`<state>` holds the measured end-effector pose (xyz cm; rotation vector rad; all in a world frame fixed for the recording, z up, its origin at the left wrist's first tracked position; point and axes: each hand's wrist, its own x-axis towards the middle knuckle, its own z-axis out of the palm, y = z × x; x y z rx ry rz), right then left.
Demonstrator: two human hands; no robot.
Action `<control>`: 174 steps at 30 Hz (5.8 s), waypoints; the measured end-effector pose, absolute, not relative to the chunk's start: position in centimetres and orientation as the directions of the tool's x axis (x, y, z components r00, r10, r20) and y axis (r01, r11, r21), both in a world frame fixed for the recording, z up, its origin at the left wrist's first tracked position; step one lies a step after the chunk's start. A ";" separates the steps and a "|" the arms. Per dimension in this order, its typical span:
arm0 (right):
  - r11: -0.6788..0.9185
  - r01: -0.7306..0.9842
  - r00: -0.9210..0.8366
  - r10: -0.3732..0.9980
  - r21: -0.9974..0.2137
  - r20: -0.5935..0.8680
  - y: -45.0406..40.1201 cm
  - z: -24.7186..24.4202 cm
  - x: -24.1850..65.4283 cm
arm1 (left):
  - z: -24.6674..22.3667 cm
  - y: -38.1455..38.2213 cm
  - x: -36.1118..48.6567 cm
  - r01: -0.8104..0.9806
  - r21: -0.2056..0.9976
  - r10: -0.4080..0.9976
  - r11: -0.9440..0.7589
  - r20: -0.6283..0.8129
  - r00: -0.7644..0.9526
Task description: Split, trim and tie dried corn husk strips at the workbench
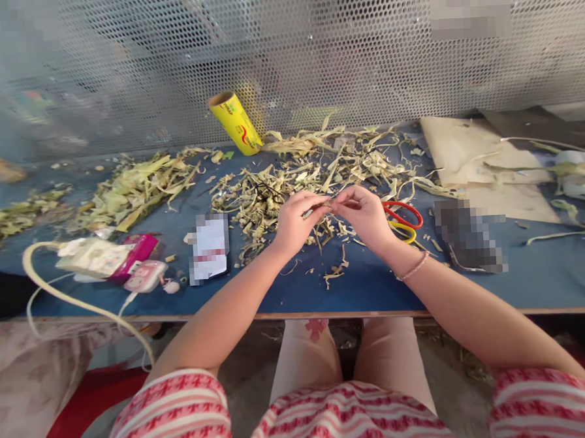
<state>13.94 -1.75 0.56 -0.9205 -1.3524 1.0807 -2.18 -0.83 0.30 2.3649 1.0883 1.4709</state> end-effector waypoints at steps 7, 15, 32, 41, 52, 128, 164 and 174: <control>0.334 -0.030 -0.109 0.936 -0.942 0.336 -2.1 1.0 14.0 | 0.4 -1.1 -2.3 0.473 0.491 0.644 -0.732 0.725 0.243; 0.412 -0.027 -0.102 0.905 -0.911 0.413 -2.4 0.9 13.7 | 0.8 -1.6 -2.0 0.394 0.564 0.668 -0.726 0.714 0.210; 0.743 0.280 -0.202 0.665 -0.608 0.719 -1.9 0.8 14.6 | 0.6 -1.3 -1.9 0.135 0.862 0.871 -0.489 0.473 0.134; 0.872 0.338 -0.395 0.474 -0.355 0.787 -1.4 0.3 15.2 | -0.1 -0.7 -1.8 -0.110 0.941 0.932 -0.321 0.334 0.138; 0.842 0.282 -0.378 0.538 -0.460 0.754 -1.2 -0.1 15.1 | 0.5 -0.9 -1.4 -0.314 0.948 0.977 -0.058 0.118 0.176; 0.903 0.354 -0.554 0.411 -0.242 0.723 -0.9 1.3 17.1 | 1.1 -0.7 -2.5 -0.199 0.958 0.928 0.208 -0.129 0.349; 0.878 0.332 -0.427 0.466 -0.345 0.775 -0.9 1.6 17.6 | 1.6 -1.4 -2.1 -0.292 0.916 0.876 0.274 -0.113 0.469; 0.836 0.312 -0.394 0.546 -0.451 0.739 -0.5 1.4 17.6 | 2.0 -1.5 -2.3 -0.311 0.900 0.878 0.307 -0.142 0.457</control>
